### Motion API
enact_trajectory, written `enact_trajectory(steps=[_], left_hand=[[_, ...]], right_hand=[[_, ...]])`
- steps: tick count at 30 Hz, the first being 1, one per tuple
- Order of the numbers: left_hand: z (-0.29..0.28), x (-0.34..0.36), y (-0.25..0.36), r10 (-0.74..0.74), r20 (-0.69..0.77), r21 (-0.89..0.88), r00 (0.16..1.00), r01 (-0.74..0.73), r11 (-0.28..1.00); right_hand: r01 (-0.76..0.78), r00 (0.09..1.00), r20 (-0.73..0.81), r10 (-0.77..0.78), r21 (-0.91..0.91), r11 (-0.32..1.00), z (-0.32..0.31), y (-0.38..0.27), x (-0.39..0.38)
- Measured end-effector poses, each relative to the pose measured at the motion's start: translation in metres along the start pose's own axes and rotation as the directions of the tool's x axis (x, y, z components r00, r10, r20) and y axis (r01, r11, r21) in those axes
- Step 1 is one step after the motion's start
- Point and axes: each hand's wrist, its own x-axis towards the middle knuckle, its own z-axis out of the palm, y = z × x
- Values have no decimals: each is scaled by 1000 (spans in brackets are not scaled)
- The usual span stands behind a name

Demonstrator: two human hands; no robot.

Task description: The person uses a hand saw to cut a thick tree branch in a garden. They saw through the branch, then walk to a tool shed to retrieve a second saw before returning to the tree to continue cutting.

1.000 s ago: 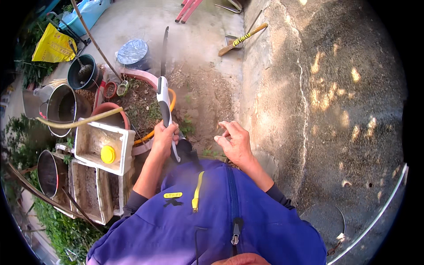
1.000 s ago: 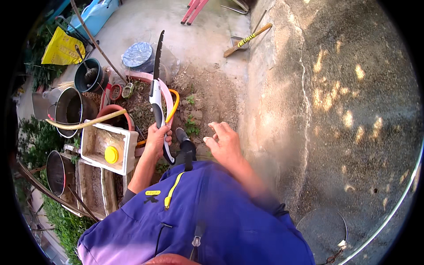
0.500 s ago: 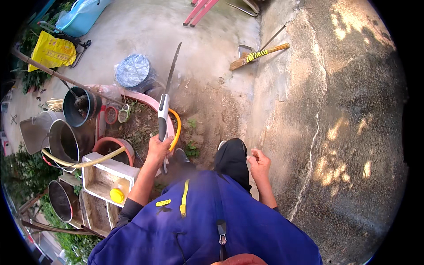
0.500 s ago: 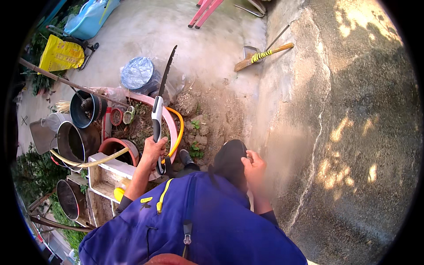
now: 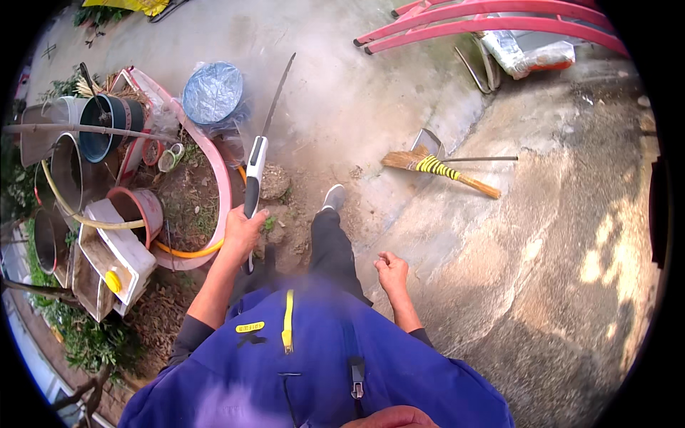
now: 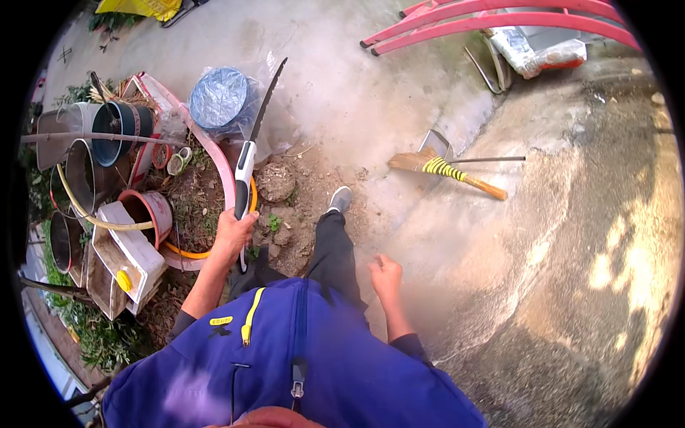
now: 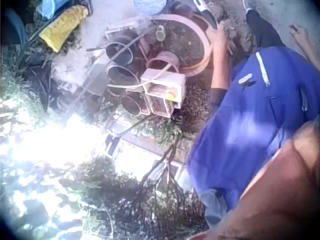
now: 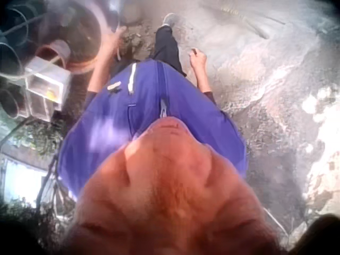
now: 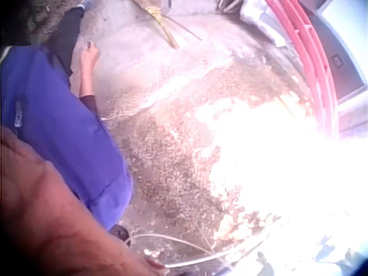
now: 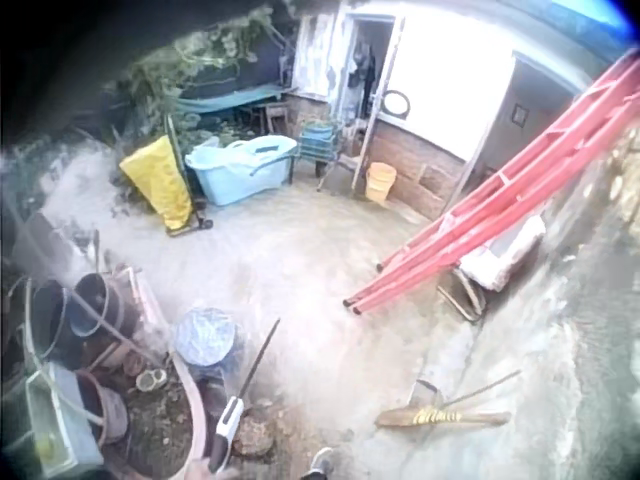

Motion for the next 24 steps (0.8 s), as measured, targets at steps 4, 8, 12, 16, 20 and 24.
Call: enact_trajectory(steps=[4,8,12,16,20,24], left_hand=[[61,-3,13,-107,-60,-180,992,95,979],[89,-1,40,-192,-144,-126,971,174,977],[100,6,62,-162,-193,-160,968,132,978],[108,13,95,-131,-239,-226,962,76,971],[104,32,115,-72,-235,-222,969,19,975],[108,55,142,-26,-234,-287,972,-43,957]], right_hand=[[-38,997,76,31,83,996,-79,7,94],[-10,999,38,3,187,982,-128,-16,166],[33,997,64,-48,221,975,-134,-16,198],[120,984,102,-145,223,967,-123,-40,214],[222,954,154,-256,208,953,-116,-90,215],[340,905,196,-377,198,919,-110,-144,229]])
